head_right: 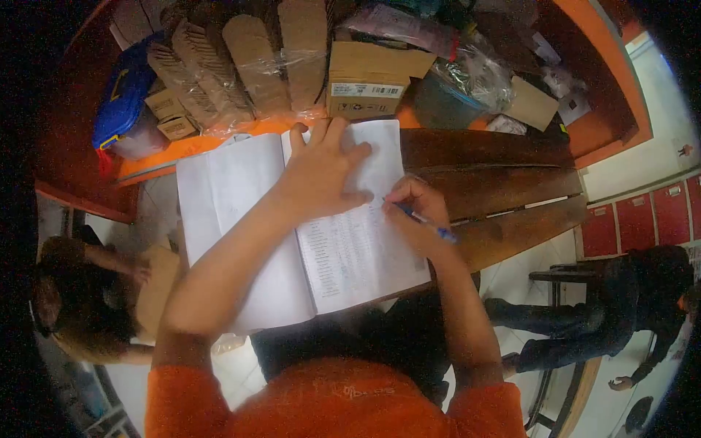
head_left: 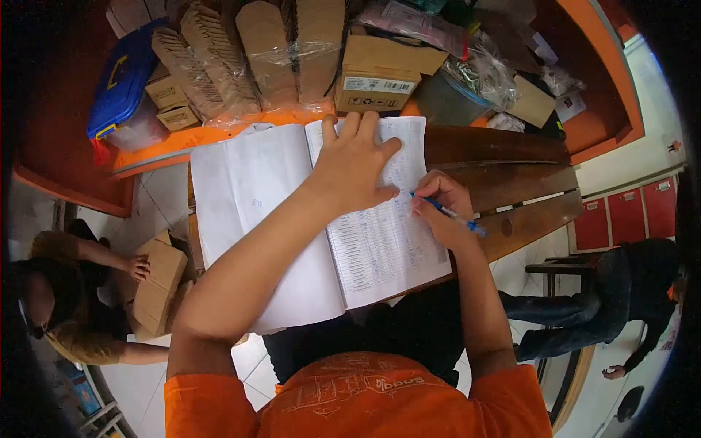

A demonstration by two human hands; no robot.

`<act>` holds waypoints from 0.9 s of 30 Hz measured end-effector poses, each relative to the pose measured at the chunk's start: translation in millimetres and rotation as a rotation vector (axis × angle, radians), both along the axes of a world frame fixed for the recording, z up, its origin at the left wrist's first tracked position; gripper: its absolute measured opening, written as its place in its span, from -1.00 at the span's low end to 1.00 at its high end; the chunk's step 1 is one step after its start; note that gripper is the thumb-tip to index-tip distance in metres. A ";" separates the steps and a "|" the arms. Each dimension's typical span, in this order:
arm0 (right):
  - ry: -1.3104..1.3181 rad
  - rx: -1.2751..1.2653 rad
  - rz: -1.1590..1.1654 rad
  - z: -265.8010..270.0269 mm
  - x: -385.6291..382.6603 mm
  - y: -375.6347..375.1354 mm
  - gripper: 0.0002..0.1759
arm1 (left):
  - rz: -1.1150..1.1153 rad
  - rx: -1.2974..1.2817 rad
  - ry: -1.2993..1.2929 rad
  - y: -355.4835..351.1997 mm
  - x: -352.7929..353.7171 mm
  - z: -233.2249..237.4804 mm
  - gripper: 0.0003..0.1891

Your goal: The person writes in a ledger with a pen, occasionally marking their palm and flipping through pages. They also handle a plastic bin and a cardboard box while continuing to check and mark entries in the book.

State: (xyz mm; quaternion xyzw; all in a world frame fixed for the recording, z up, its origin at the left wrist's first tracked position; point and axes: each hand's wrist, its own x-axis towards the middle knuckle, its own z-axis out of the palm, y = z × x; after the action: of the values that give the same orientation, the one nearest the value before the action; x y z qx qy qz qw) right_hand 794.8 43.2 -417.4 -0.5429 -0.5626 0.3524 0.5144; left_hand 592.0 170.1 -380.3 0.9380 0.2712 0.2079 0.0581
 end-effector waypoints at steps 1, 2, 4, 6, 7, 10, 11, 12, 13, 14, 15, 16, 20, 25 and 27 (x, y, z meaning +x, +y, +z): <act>0.016 0.035 -0.002 -1.3 0.4 0.0 -0.82 | 0.019 -0.029 0.011 -0.5 0.6 0.8 -0.24; 0.016 0.035 -0.006 -1.8 0.0 -1.2 -0.82 | 0.036 -0.059 0.023 -1.1 1.1 0.9 -0.23; 0.028 -0.040 -0.073 -2.5 -1.4 -2.8 -0.77 | 0.030 -0.079 0.028 0.4 0.5 -0.3 -0.22; 0.063 -0.077 -0.145 0.6 -11.0 -2.3 -0.76 | 0.027 -0.100 0.034 1.3 0.6 -1.5 -0.20; 0.098 -0.116 -0.216 2.0 -14.6 -1.6 -0.75 | 0.036 -0.095 0.029 1.1 1.5 -2.1 -0.20; -0.084 -0.132 -0.312 1.8 -16.4 0.4 -0.77 | 0.052 -0.081 0.017 0.7 4.2 -5.6 -0.19; -0.082 -0.139 -0.309 -1.3 -16.6 0.8 -0.77 | 0.059 -0.071 0.014 0.2 3.7 -7.6 -0.18; -0.134 -0.106 -0.326 -5.5 -15.1 1.9 -0.77 | 0.061 -0.075 0.016 0.5 3.5 -9.6 -0.18; -0.186 -0.072 -0.346 -8.4 -13.6 2.7 -0.77 | 0.050 -0.074 -0.031 1.1 3.6 -11.7 -0.21; -0.183 -0.077 -0.345 -9.8 -12.4 3.3 -0.77 | 0.037 -0.073 -0.077 0.9 3.7 -12.3 -0.23; -0.191 -0.065 -0.340 -11.1 -10.8 4.4 -0.75 | 0.037 -0.076 -0.074 1.1 4.2 -12.3 -0.23; -0.200 -0.055 -0.335 -12.5 -10.6 4.2 -0.72 | 0.042 -0.084 -0.063 1.2 4.8 -12.0 -0.23; -0.117 -0.087 -0.333 -3.2 -17.1 3.0 -0.71 | 0.045 -0.100 -0.049 3.5 5.4 -13.0 -0.22; -0.269 -0.021 -0.312 -13.2 -10.9 2.1 -0.73 | 0.046 -0.107 -0.049 2.8 4.8 -12.5 -0.22; -0.228 -0.034 -0.314 -5.9 -16.2 1.4 -0.72 | 0.037 -0.107 -0.058 2.9 5.1 -12.9 -0.22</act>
State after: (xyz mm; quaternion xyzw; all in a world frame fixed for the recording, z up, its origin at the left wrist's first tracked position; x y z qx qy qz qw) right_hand 778.6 44.6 -423.3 -0.6688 -0.5196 0.2137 0.4868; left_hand 597.1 173.0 -393.2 0.9219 0.2976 0.2212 0.1120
